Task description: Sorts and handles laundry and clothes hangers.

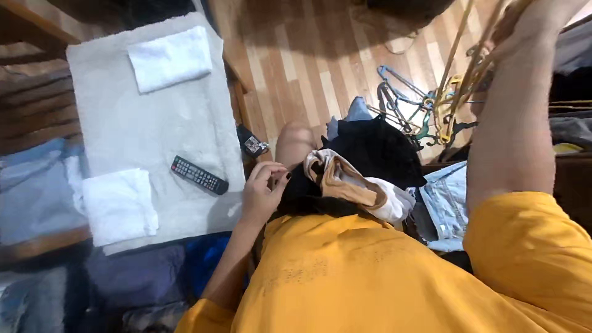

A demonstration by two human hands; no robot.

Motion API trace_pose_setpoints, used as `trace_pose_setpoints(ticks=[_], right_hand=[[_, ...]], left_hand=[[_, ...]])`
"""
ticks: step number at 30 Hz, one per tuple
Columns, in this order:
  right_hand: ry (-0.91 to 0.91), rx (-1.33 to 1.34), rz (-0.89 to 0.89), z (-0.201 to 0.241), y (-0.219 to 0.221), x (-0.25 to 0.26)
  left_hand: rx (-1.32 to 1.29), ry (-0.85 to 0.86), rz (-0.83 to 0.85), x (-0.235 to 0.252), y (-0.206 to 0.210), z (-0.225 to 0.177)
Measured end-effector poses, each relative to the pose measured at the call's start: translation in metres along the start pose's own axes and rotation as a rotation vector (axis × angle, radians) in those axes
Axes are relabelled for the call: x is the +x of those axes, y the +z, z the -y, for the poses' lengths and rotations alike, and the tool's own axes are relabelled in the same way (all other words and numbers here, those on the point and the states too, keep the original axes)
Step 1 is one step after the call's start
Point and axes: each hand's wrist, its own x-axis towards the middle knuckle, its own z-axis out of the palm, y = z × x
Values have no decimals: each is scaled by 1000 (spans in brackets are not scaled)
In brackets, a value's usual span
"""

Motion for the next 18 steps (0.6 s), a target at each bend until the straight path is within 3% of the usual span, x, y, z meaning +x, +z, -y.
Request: trace_pose_setpoints(ticks=[2,5,8,12,15,18], right_hand=[[147,-250,-60,-46,-30,8],[406,-464,9,-107,-79,-5],[519,-537,0,-152,-118,12],[522,-381,-109,-147,-154,45],[466,-564,-139,-129,-162,44],[195,-629,141,-123,-144,9]], left_hand=[[6,59,46,5,8,-8],[23,108,190,9,29,-15],[94,189,372,10,57,-22],[318,290,674,18,82,-33],[329,283,720,25,91,-35],[334,227,743,32,92,-39]])
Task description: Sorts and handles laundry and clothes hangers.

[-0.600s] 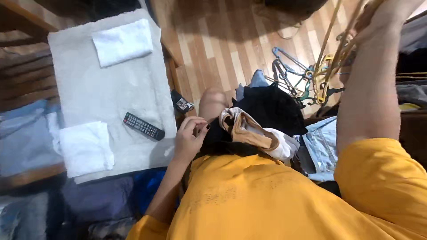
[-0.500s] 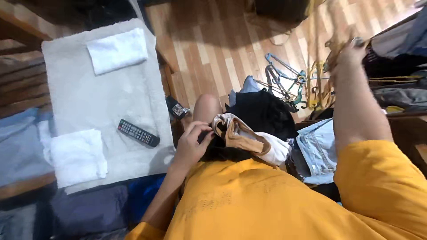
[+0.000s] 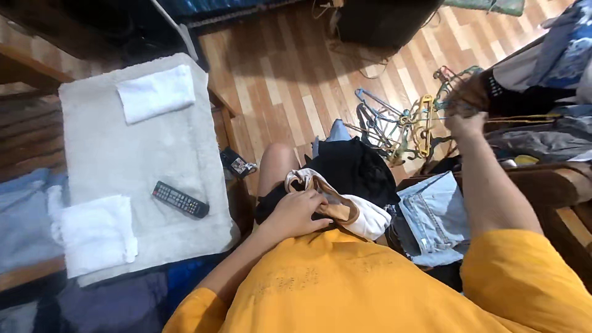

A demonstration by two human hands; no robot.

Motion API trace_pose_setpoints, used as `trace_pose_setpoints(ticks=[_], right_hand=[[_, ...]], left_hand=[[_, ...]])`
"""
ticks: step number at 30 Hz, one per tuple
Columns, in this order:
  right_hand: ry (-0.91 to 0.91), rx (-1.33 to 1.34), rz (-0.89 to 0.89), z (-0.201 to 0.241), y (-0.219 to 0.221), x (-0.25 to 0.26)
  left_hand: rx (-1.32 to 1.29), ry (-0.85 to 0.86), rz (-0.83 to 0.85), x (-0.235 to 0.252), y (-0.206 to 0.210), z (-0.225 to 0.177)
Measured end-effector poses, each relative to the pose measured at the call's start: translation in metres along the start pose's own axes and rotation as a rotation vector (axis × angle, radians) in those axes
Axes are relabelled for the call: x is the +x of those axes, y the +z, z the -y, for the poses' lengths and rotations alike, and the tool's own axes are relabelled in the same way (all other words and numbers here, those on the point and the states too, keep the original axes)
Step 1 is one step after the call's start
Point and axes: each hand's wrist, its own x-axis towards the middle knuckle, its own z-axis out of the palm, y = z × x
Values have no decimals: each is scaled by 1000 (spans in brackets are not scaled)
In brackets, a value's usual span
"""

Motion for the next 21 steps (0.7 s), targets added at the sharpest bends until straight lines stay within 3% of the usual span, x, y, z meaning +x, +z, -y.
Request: trace_pose_setpoints(ticks=[5,9,12,14,16,19,21], right_hand=[[-246,-114,731,20,69,-96],[-431,-174,796,34,106,-126],[-554,-127,690,57,87,-125],[-628,-64,515,80,58,-120],[-705,1,282,105,23,-109],[-756,152,-108,140,-21,-81],[-745,182,-213,166,-49,-65]], left_hand=[[11,-33,109,10,-12,-11],[-29,38,127,16,-7,-10],[-200,204,15,3,-11,-13],[-361,293,-67,-17,-21,-20],[-342,332,-171,-35,-31,-22],[-17,115,-183,-46,-39,-13],[96,-187,86,-45,-35,1]])
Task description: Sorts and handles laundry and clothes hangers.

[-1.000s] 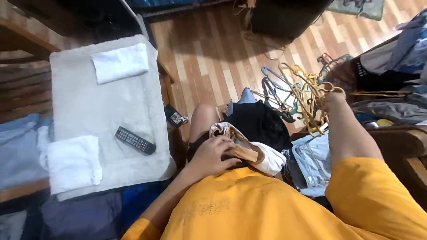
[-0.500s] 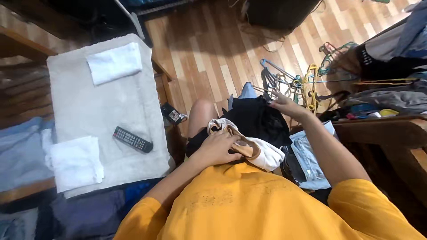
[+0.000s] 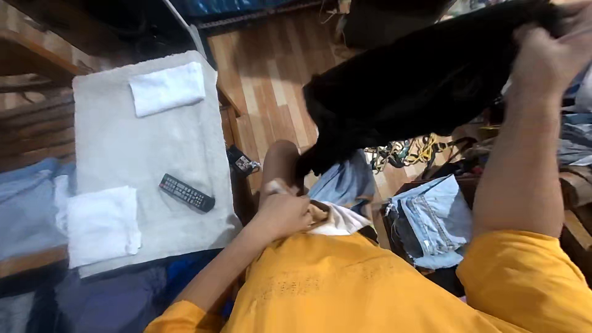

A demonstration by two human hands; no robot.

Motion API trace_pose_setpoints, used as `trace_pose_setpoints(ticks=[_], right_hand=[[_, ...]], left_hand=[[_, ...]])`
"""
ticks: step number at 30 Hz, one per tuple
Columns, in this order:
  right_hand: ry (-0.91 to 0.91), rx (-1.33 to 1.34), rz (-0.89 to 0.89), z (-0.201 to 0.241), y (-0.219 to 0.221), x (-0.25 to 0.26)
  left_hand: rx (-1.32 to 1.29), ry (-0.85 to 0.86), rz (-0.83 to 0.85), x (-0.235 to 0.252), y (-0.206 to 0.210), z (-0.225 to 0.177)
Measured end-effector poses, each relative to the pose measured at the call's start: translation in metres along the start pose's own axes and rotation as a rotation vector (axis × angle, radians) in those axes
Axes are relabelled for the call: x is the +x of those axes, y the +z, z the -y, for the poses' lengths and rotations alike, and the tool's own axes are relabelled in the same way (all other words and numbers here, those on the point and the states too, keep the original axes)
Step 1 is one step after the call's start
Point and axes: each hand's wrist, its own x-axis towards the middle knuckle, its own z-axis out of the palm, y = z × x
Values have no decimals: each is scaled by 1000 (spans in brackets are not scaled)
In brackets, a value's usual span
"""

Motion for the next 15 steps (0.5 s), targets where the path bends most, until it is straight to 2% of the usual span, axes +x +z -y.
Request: trace_pose_setpoints(ticks=[3,4,6,7,8,10,11,13,15], right_hand=[[-64,126,-31,32,-12,27],[-99,166,-16,49,-11,30],[-179,141,46,90,-6,28],[-218,88,86,111,-2,23],[-248,29,129,130,3,19],[-346,-23,196,158,21,11],[-410,-11,222,169,31,7],[-535,61,252,189,51,-1],[-643,149,267,206,70,-12]], left_hand=[[-33,-242,351,9,39,24],[-43,-253,414,11,47,29],[-64,-160,427,16,33,31],[-82,-74,349,19,13,27],[-100,18,200,23,-14,18],[-113,187,-211,43,-73,-6],[-136,232,-363,56,-104,-20],[-331,340,-555,82,-161,-45],[-508,431,-637,107,-197,-60]])
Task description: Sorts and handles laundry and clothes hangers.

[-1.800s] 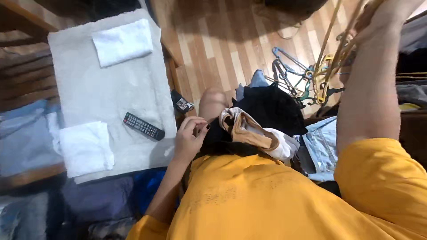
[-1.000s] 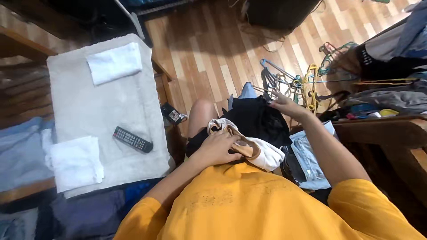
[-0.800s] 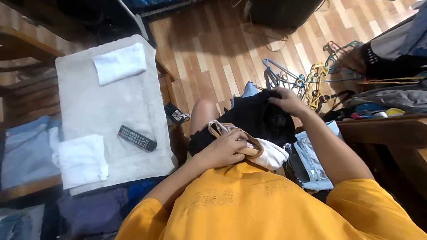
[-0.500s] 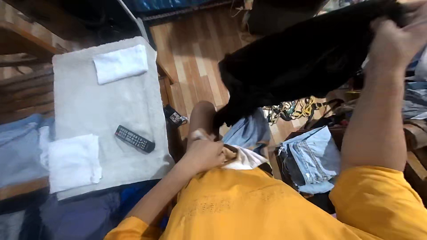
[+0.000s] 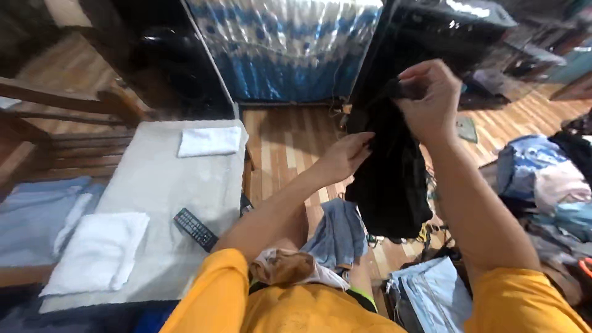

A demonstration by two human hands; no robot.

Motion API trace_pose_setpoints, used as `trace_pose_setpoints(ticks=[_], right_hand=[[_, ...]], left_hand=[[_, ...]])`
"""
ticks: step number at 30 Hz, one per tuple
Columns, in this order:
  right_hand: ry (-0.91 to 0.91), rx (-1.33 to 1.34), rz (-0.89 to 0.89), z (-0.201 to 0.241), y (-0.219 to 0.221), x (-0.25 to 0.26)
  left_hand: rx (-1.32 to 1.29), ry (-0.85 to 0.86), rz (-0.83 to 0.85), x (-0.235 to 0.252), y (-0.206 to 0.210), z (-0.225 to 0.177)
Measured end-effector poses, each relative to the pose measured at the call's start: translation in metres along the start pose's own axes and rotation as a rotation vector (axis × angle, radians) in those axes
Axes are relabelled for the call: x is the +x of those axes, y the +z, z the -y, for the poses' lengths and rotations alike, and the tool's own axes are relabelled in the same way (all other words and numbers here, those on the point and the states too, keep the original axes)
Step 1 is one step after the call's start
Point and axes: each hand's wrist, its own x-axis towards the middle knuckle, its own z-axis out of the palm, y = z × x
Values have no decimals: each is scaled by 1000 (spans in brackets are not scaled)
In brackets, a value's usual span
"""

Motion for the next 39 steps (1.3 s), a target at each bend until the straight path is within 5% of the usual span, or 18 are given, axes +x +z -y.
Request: trace_pose_setpoints(ticks=[7,13,15,19,22,26,30,34,37,39], right_hand=[[-351,-356,-143,36,33,-18],[-713,-230,-6,19,80,-35],[-766,-114,-75,15,80,-33],[-607,-198,-311,31,61,-31],[-413,-232,-419,36,60,-25],[-124,12,-51,33,80,-24],[128,442,203,-4,102,-37],[82,291,330,-20,118,-60],[-103,0,185,0,123,-68],[-218,-68,88,20,128,-75]], left_hand=[[-107,-10,-342,35,5,12],[244,-136,-322,20,39,76],[146,-152,-251,4,21,42],[-281,-35,-591,1,-20,-13],[-596,37,-712,24,-39,-3],[-468,-36,-699,16,-22,1],[-593,-77,-702,12,7,55],[-759,-269,-674,-10,21,73],[-744,-309,-609,-21,17,81],[-497,-274,-459,-38,1,78]])
